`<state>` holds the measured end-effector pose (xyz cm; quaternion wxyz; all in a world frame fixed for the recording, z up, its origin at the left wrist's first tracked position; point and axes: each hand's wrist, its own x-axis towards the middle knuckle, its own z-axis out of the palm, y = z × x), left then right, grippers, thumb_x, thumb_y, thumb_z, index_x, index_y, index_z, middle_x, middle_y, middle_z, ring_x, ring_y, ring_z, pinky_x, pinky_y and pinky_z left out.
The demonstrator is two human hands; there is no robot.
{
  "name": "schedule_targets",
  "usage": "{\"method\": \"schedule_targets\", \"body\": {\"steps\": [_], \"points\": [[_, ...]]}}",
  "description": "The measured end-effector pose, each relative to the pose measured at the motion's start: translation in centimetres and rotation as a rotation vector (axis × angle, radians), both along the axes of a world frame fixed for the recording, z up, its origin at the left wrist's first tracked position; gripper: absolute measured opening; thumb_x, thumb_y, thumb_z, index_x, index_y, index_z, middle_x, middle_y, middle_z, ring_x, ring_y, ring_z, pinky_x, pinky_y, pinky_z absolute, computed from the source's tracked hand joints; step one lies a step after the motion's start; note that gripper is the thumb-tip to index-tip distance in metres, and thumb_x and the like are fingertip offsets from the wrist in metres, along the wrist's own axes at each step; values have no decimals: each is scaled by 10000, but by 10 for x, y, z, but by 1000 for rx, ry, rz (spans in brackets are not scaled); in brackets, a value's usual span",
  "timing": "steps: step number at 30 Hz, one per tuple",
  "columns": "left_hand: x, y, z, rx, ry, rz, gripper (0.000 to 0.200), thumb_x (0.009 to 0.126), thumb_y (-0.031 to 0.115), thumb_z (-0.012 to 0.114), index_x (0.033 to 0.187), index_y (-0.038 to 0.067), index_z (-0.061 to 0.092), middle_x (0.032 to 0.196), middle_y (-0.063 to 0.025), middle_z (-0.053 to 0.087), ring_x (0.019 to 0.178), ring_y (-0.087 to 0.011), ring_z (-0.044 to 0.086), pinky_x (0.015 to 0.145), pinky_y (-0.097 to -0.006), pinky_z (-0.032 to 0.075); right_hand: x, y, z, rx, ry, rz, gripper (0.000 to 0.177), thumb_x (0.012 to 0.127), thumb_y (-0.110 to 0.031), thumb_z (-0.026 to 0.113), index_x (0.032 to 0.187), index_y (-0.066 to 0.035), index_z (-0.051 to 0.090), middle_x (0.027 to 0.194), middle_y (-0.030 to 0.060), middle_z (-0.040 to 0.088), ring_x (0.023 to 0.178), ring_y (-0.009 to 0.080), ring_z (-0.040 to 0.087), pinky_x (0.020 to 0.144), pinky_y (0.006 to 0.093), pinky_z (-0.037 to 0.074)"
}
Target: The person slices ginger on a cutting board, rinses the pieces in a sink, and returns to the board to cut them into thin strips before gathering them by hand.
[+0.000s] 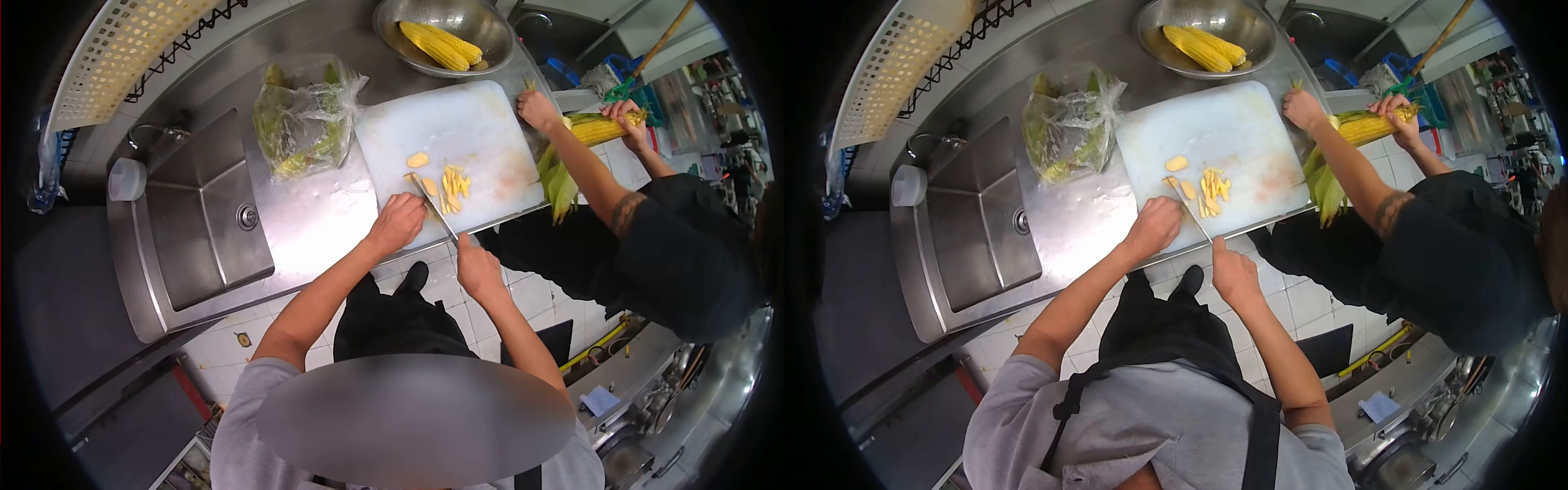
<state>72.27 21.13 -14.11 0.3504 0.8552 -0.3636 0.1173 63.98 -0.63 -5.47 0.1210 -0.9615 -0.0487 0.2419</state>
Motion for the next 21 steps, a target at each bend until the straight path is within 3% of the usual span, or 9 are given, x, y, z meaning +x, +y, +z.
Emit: {"method": "schedule_targets", "body": {"steps": [5,8,10,13,16,19,21], "points": [[-2,3,-3,-36,-20,4,252,761,-12,732,1000,2,652,1065,-136,646,1042,-332,617,864,-442,489,-1,4,33,0,88,-25,218,911,-23,560,1115,-2,486,876,284,724,856,481,717,771,595,551],[-3,1,-5,-33,-7,16,260,770,-11,734,1021,-7,664,1073,-143,656,1049,-337,626,885,-440,497,2,10,-22,152,-51,-79,194,946,-69,567,1109,10,496,821,297,701,836,504,698,758,618,536],[-2,4,1,-45,42,11,242,787,-12,731,1021,-14,669,1070,-151,661,1044,-348,629,907,-441,502,13,7,-16,220,-78,-79,179,974,-98,561,1094,17,495,790,307,683,817,520,684,747,629,523],[5,4,-4,-286,222,119,195,820,-9,720,1011,-26,681,1072,-167,661,1044,-368,627,930,-430,507,15,-3,1,358,-166,-133,204,1004,-118,577,1103,45,504,758,319,654,781,534,659,708,619,500],[26,-1,2,-230,303,352,175,849,-9,698,1022,-32,698,1100,-184,660,1062,-380,622,949,-430,510,22,-15,15,397,-227,-175,225,995,-74,601,1140,82,530,773,320,648,780,519,657,667,577,487],[52,-15,10,-119,205,150,189,847,-5,691,1033,-19,719,1105,-194,655,1105,-373,620,948,-442,516,28,-21,29,343,-213,-215,175,1013,-109,571,1062,36,489,775,318,663,799,539,654,722,622,500],[61,-22,18,89,353,71,196,846,-1,691,1038,-7,727,1096,-197,649,1122,-365,614,948,-447,516,28,-24,30,335,-232,-237,166,1014,-109,567,1039,37,493,786,323,666,809,540,658,726,621,502]]}}
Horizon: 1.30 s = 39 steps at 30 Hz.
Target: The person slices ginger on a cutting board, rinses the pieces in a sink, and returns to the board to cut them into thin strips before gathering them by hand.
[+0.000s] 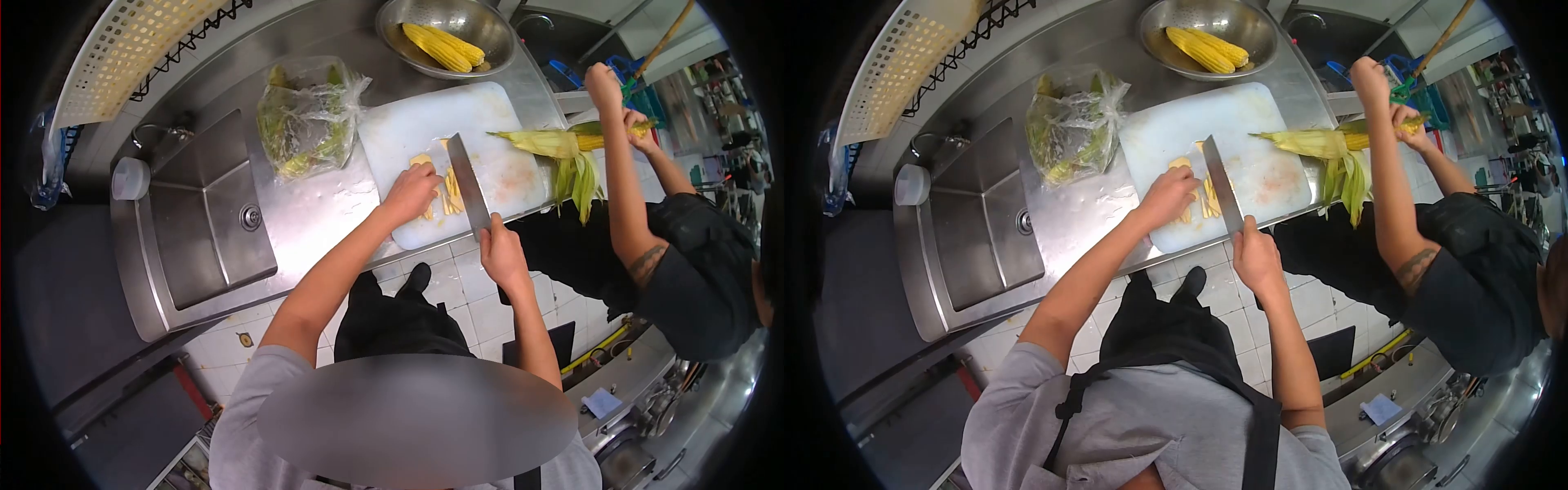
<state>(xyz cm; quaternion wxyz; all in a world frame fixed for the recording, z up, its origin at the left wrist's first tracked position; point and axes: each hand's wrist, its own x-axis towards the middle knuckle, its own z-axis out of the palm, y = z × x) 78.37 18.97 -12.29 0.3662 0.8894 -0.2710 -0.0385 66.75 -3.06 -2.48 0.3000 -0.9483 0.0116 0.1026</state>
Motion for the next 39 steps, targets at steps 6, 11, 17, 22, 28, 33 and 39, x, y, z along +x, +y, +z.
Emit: {"method": "schedule_targets", "body": {"steps": [6,11,17,22,28,33,39], "points": [[13,28,0,24,84,62,164,836,-28,694,991,9,729,1031,-184,649,1027,-374,649,895,-469,533,-19,3,-16,21,0,32,180,1006,-111,570,1064,51,517,802,340,667,809,548,656,729,628,507],[0,73,22,-209,34,410,126,852,-44,670,969,-3,687,976,-178,641,938,-356,660,794,-450,559,-34,41,-28,151,128,138,215,1001,-116,572,1105,69,533,816,353,667,820,557,654,760,645,500],[-46,59,-6,-132,-317,117,133,825,-72,653,946,-16,657,1077,-163,638,967,-332,645,838,-419,566,-20,36,-56,27,115,161,166,1007,-104,550,1084,36,505,794,329,673,816,546,666,756,636,509],[-66,63,-16,-98,-374,9,222,758,-76,653,980,-63,644,1125,-204,635,1063,-375,633,922,-435,553,-17,32,-23,-194,141,165,181,1007,-115,560,1109,25,508,798,294,689,799,511,678,731,619,526],[-63,64,-22,-99,-381,-21,256,757,-64,647,1013,-72,657,1107,-197,640,1062,-378,633,916,-432,557,-28,44,-6,-367,153,347,189,917,-20,559,1099,-9,509,814,236,726,779,447,727,675,552,564],[-67,62,-22,-60,-398,29,204,777,-48,642,979,-50,671,1114,-153,645,1072,-318,632,919,-381,563,-6,55,-45,-339,87,355,221,914,-23,551,1130,-18,502,814,218,733,796,427,741,699,536,578],[-68,62,-23,-71,-379,39,243,756,-68,642,999,-71,658,1100,-183,644,1054,-358,632,911,-419,561,-6,62,-14,-357,147,363,250,905,-14,559,1146,-13,493,840,230,740,821,431,743,716,546,577]]}}
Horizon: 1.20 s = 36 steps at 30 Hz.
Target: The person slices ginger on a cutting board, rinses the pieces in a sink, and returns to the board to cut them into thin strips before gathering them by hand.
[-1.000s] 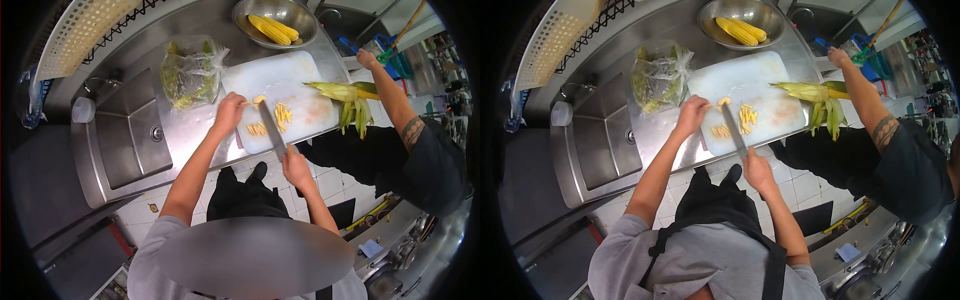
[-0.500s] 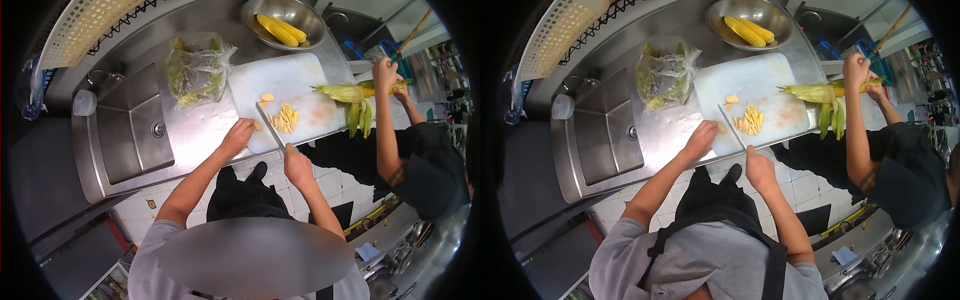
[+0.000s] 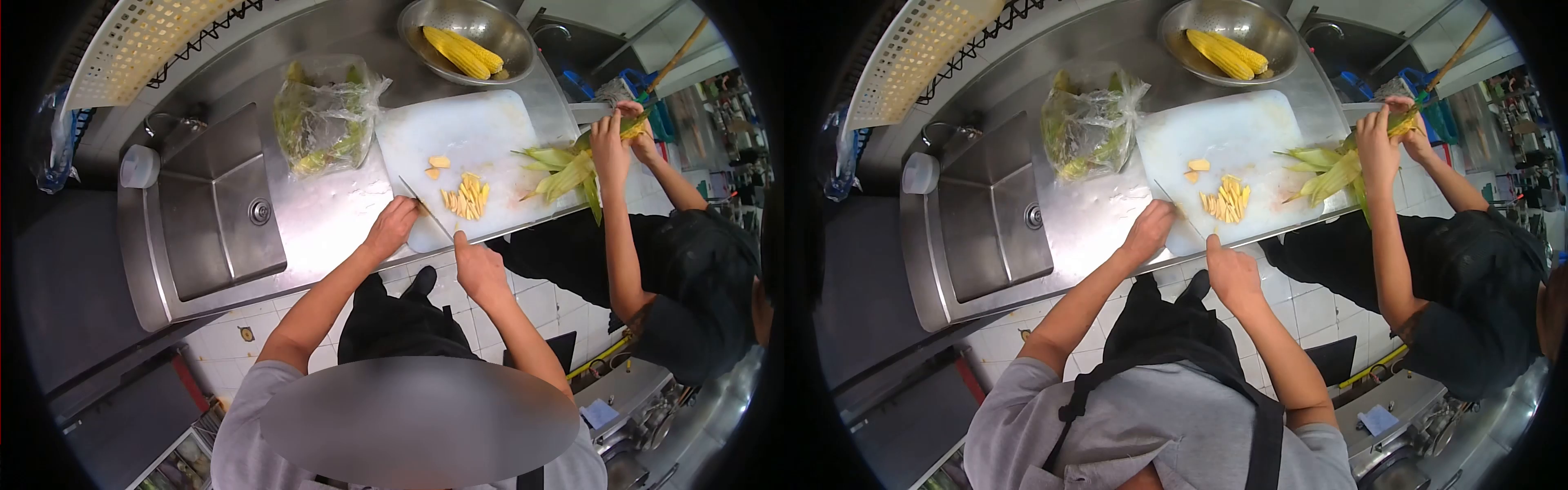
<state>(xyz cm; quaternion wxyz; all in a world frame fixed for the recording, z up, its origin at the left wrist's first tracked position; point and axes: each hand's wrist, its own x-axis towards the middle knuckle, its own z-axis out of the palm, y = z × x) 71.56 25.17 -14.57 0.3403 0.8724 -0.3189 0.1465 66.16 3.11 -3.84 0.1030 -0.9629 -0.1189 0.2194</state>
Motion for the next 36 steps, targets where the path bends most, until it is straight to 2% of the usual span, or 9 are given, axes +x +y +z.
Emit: {"method": "schedule_targets", "body": {"steps": [4,10,13,19,23,28,31,34,36], "points": [[0,-1,-1,-41,-3,-4,271,741,-85,640,1011,-79,653,1092,-200,646,1039,-379,637,903,-434,563,10,4,-22,43,-17,-15,242,900,-7,560,1131,-8,488,873,243,745,843,438,743,727,548,580],[-1,0,-2,-51,-16,-2,273,733,-89,654,1006,-82,658,1086,-201,654,1029,-380,645,908,-430,566,5,4,1,68,76,-36,252,903,-30,562,1143,-2,492,883,285,730,861,478,727,747,583,566],[2,-3,-2,-83,-16,18,231,769,-98,662,1000,-78,667,1057,-200,658,1015,-384,646,888,-431,562,15,10,-39,171,26,-114,259,913,-32,569,1157,28,509,864,304,714,868,507,710,765,607,550],[51,-19,11,-313,323,206,123,845,-76,667,954,-27,695,1029,-185,665,984,-393,641,862,-447,530,11,-38,-17,467,-123,-292,233,990,-97,584,1118,88,524,863,351,675,869,557,657,756,617,518],[96,-38,14,-78,199,47,118,846,-55,638,937,-20,704,1021,-157,667,1018,-366,631,892,-439,522,-1,-55,-13,533,-96,-481,258,999,-92,592,1145,110,527,851,364,654,870,552,657,717,588,511],[97,-23,11,299,310,-201,132,848,-17,628,961,-30,697,1079,-136,677,1093,-352,626,950,-426,526,-18,-55,-19,531,-85,-428,241,1000,-91,593,1135,99,530,829,356,655,836,548,656,702,597,499],[69,-5,17,125,335,-227,163,852,-17,627,998,-26,697,1120,-150,669,1089,-356,627,951,-419,527,-26,-45,-23,471,-109,-338,222,1003,-105,586,1128,69,527,804,335,665,800,541,657,703,611,499],[45,1,20,-49,159,-4,182,858,-7,628,1024,-24,700,1134,-168,664,1097,-356,626,951,-412,529,-22,-31,-17,315,-89,-274,172,995,-95,588,1096,27,521,772,318,663,776,530,662,686,616,510],[39,0,17,-38,131,-11,190,853,3,631,1026,-31,702,1115,-172,661,1086,-354,625,936,-410,531,-16,-24,-6,161,-64,-201,167,992,-86,563,1114,13,507,763,295,677,771,511,678,678,606,525]]}}
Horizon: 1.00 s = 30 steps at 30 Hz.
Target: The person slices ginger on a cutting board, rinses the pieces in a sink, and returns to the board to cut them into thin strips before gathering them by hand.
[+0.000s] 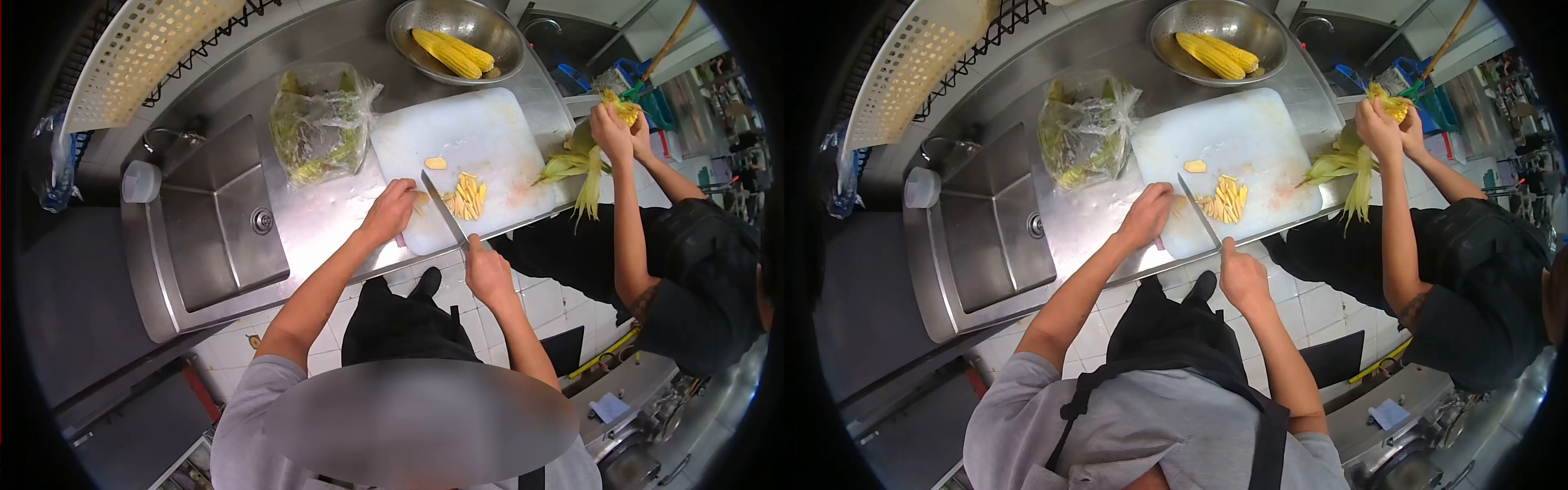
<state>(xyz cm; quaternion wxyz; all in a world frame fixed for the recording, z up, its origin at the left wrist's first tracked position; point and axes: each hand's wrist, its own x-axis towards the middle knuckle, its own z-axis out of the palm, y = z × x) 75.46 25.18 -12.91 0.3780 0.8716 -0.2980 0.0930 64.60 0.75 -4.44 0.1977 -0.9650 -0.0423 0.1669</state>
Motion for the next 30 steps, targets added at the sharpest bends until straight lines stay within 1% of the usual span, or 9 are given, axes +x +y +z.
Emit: {"method": "schedule_targets", "body": {"steps": [4,9,11,13,19,22,25,28,30], "points": [[-2,2,-11,96,-51,-67,199,830,23,633,1006,-42,699,1084,-156,658,1058,-339,622,907,-410,533,10,9,31,-159,79,117,243,896,-6,564,1131,-15,501,787,245,717,787,454,728,696,564,563],[-2,3,-11,125,-68,-77,198,805,30,626,979,-34,697,1058,-143,656,1050,-323,619,894,-406,531,26,22,-20,-151,23,117,231,902,4,542,1127,-21,495,824,256,727,812,444,738,702,548,572],[2,3,-8,141,-74,-81,196,801,28,624,973,-32,696,1053,-142,658,1051,-322,620,891,-407,530,31,21,-21,-147,35,122,235,900,-1,547,1128,-18,493,835,259,729,825,449,737,709,553,571],[0,2,-11,146,-71,-86,195,796,29,626,969,-33,693,1050,-142,658,1047,-322,620,887,-408,529,30,19,3,-165,84,137,239,895,-8,558,1123,-14,488,841,263,729,831,457,735,717,566,567],[1,1,-14,88,-69,-53,169,805,3,634,962,-25,688,1064,-135,670,1049,-335,619,891,-419,524,28,22,-25,21,41,50,215,904,-22,562,1102,13,489,816,297,705,821,513,700,746,611,547],[16,6,-11,34,175,-74,164,810,-4,644,964,-19,698,1062,-138,673,1043,-354,621,894,-426,521,25,5,-11,220,-30,-38,172,978,-79,562,1076,58,524,819,333,679,825,536,675,728,606,526],[48,-14,-9,-112,151,97,138,812,1,655,941,-18,701,1042,-144,667,1017,-367,626,896,-437,525,12,-10,2,333,-47,-162,227,999,-86,577,1127,98,542,823,354,657,841,548,656,704,596,506],[81,-42,-6,57,11,7,138,812,-3,643,931,-18,712,1042,-166,667,993,-381,643,891,-460,537,3,-18,4,377,69,-302,228,992,-45,574,1148,115,530,825,361,649,863,554,645,707,595,501],[100,-47,-7,258,23,-34,171,805,14,626,943,-3,726,1025,-168,667,981,-385,646,895,-479,538,-5,-18,-3,353,-29,-261,218,992,-46,571,1143,105,530,830,366,649,860,553,648,711,603,500]]}}
